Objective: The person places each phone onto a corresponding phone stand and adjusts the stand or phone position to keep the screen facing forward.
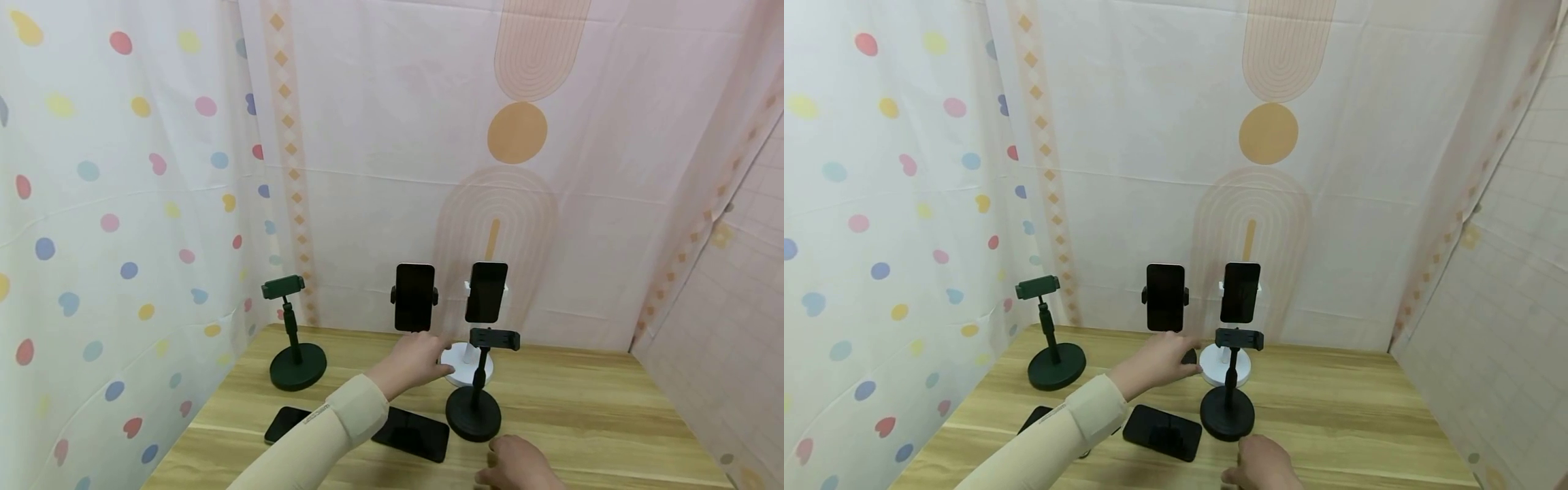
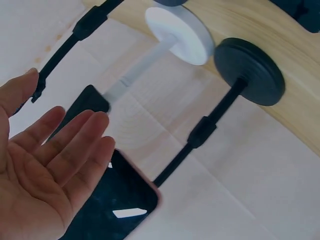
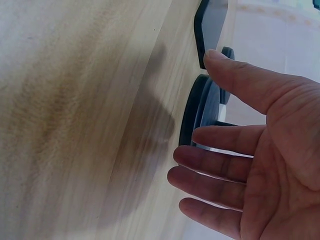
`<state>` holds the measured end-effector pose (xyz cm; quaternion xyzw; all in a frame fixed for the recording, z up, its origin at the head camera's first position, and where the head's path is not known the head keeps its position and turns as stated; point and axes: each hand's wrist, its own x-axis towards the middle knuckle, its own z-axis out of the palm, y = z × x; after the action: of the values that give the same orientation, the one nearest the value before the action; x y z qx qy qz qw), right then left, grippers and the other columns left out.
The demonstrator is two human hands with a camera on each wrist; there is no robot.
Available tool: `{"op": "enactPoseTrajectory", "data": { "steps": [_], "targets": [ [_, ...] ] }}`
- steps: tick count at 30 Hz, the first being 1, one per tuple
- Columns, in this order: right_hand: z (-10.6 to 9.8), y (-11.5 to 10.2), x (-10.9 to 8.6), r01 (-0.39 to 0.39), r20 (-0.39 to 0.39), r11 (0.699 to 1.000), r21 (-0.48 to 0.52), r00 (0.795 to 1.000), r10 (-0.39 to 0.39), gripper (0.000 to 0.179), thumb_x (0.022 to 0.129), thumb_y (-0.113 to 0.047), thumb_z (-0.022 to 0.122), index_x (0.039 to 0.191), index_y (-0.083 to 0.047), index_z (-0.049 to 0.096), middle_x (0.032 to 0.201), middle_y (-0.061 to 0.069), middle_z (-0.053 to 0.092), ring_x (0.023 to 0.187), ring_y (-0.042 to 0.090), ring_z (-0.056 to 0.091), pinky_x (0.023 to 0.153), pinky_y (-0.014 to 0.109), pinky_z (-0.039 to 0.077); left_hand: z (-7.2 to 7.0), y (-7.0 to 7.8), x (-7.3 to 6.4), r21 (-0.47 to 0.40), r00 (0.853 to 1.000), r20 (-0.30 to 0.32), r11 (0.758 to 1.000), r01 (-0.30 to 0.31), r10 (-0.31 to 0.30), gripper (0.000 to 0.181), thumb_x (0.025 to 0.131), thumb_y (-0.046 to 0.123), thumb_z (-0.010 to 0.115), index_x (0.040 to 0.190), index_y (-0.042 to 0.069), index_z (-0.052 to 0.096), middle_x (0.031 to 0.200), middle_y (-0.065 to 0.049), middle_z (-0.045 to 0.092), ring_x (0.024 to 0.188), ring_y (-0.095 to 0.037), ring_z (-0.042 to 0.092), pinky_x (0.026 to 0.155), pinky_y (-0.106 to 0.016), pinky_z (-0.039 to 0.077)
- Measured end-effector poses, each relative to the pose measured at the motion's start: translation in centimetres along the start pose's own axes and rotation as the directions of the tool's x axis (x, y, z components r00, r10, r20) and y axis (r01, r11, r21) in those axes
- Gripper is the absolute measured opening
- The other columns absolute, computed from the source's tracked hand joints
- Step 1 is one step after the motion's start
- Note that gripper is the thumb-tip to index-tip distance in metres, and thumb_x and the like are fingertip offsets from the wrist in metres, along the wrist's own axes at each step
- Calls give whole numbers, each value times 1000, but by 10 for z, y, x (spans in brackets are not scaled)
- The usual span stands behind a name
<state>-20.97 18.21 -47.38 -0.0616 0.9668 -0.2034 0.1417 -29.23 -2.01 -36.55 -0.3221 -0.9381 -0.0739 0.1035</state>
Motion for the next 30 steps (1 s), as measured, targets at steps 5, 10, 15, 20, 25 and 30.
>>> {"op": "enactPoseTrajectory", "data": {
  "steps": [5, 10, 15, 20, 25, 30],
  "targets": [
    [-2, -2, 1, 27, 7, 1000, 2, 1000, -27, 44, 80, -32, 82, 104, 2, 69, 95, 9, 67, 90, 32, 63, 85, 52, 50, 6, -9, -10, -10, 998, 54, 1000, 24, -24, 21, 88, 34, 77, 94, 15, 72, 76, 6, 64, 64, -9, 56, 58, -27, 46],
    [-4, -6, 2, 38, -10, 999, 2, 999, -38, 38, 80, -32, 82, 98, -1, 68, 90, 5, 65, 83, 27, 62, 80, 49, 51, 10, -16, -17, 29, 990, 120, 997, 70, -73, 24, 87, 36, 77, 83, 15, 65, 69, 4, 55, 61, -11, 51, 55, -29, 41],
    [-4, -9, 5, 41, -16, 999, -3, 999, -41, 37, 79, -32, 84, 95, -2, 68, 86, 5, 62, 78, 23, 58, 77, 47, 51, 17, -26, -27, 72, 990, 102, 993, 94, -101, 26, 84, 36, 79, 88, 12, 70, 80, -1, 66, 74, -18, 64, 64, -33, 51],
    [-2, -9, 9, 62, -12, 998, -2, 998, -62, 42, 79, -32, 84, 100, 1, 68, 90, 7, 63, 84, 28, 61, 81, 50, 50, 20, -36, -37, 88, 981, 124, 986, 140, -150, 27, 83, 35, 80, 87, 11, 69, 77, -2, 65, 72, -19, 64, 64, -34, 53],
    [-1, -12, 13, 94, -19, 995, -33, 995, -95, 46, 80, -34, 83, 104, 2, 68, 93, 9, 63, 87, 30, 61, 83, 52, 50, 24, -46, -49, 104, 962, 179, 976, 192, -208, 28, 82, 32, 82, 95, 9, 72, 88, -3, 68, 81, -21, 65, 72, -37, 55],
    [0, -18, 17, 130, -36, 989, -76, 991, -133, 47, 80, -38, 82, 103, 1, 68, 92, 8, 63, 83, 26, 60, 81, 51, 51, 26, -54, -56, 133, 948, 189, 964, 232, -255, 30, 81, 29, 83, 98, 8, 71, 94, -4, 69, 87, -24, 66, 75, -39, 55]
  ]
}}
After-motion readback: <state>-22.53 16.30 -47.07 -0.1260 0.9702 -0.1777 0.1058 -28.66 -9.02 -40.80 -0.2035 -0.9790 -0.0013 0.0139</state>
